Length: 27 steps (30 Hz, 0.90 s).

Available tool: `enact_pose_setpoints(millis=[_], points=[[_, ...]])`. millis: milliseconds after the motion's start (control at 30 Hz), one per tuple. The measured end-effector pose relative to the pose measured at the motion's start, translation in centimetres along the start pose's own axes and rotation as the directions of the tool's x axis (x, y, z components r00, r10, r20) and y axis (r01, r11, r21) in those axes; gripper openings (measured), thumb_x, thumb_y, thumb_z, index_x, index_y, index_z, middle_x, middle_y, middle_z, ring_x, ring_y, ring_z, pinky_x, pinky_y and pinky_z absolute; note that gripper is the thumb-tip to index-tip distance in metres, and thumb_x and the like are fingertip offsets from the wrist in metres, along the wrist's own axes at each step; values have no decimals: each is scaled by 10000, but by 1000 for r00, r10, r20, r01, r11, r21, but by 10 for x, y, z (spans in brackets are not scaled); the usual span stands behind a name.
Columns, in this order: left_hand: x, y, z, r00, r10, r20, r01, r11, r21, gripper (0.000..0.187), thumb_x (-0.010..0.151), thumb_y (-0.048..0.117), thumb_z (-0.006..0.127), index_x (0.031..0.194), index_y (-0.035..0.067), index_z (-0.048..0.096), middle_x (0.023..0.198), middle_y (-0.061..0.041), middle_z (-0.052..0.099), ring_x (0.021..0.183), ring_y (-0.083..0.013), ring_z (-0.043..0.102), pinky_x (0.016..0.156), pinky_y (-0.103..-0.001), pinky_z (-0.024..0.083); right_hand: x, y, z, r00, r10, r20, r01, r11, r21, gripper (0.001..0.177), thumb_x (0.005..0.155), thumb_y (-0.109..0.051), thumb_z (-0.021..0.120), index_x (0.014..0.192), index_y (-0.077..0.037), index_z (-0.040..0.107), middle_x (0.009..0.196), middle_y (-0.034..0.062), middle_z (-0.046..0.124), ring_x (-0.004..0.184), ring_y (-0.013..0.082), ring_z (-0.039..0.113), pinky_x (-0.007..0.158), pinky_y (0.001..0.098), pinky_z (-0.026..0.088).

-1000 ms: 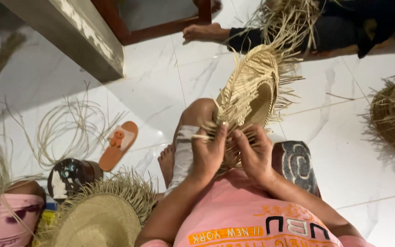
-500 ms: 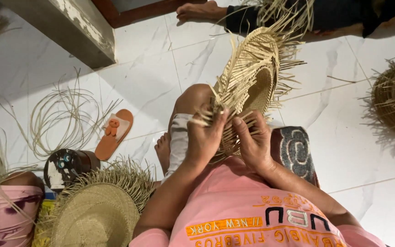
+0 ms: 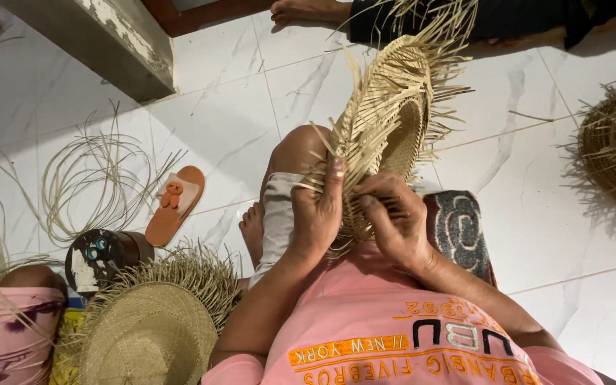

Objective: Weaving a straw hat by hand, focusing on finishing the brim by tucking in loose straw strands.

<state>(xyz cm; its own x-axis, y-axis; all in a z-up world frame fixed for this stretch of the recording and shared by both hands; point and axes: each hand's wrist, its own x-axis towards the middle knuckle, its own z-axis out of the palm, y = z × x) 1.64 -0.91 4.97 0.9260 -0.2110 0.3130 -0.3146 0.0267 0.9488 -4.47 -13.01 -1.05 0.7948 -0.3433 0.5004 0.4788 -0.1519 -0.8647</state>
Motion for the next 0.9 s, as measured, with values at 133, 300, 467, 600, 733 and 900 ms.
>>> enact_pose_setpoints(millis=[133, 300, 467, 600, 733, 900], points=[[-4, 10, 2, 1000, -18, -11, 17, 998, -53, 434, 1049, 254, 570, 636, 117, 582, 483, -9, 586, 471, -67, 556, 531, -230, 432, 12, -16, 2, 964, -260, 48, 264, 946, -186, 77, 932, -4, 748, 1007, 0, 760, 858, 156, 685, 740, 265, 691, 646, 359, 569], [-12, 3, 8, 997, 7, -71, -10, 999, -48, 412, 1071, 236, 554, 676, 121, 566, 535, 6, 546, 578, -44, 492, 581, -256, 417, 10, -13, 0, 919, -390, 53, 388, 877, -283, 88, 910, 48, 748, 994, 39, 769, 854, 184, 714, 739, 341, 731, 656, 387, 595], [-20, -2, 15, 994, 29, -102, -29, 1000, -5, 378, 1066, 221, 570, 712, 93, 600, 565, -48, 600, 640, -69, 548, 633, -280, 475, 11, -2, -3, 912, -408, 38, 400, 867, -295, 63, 925, 58, 721, 984, 61, 742, 801, 197, 698, 680, 374, 715, 618, 418, 582], [-24, -8, 17, 993, -19, -115, 19, 1000, 3, 367, 1062, 258, 583, 745, 84, 650, 608, -60, 674, 640, -93, 606, 670, -300, 526, 11, 6, -3, 919, -393, 8, 378, 877, -297, 38, 950, 52, 688, 971, 42, 718, 739, 165, 694, 619, 349, 704, 583, 397, 564], [-25, -10, 18, 994, -24, -111, 22, 999, -27, 353, 1065, 241, 587, 750, 93, 647, 616, -23, 648, 694, -58, 569, 688, -277, 518, 8, 14, -1, 932, -360, -43, 334, 899, -284, 15, 966, 34, 684, 960, 40, 696, 698, 145, 690, 578, 312, 694, 559, 381, 553], [-25, 1, 15, 996, -47, -72, 44, 998, -53, 331, 1066, 219, 579, 769, 84, 630, 631, 11, 600, 671, -58, 519, 653, -270, 498, 5, 11, 1, 963, -217, -158, 184, 962, -204, 67, 1019, 60, 635, 955, 47, 653, 700, 145, 717, 547, 221, 676, 532, 324, 553]])
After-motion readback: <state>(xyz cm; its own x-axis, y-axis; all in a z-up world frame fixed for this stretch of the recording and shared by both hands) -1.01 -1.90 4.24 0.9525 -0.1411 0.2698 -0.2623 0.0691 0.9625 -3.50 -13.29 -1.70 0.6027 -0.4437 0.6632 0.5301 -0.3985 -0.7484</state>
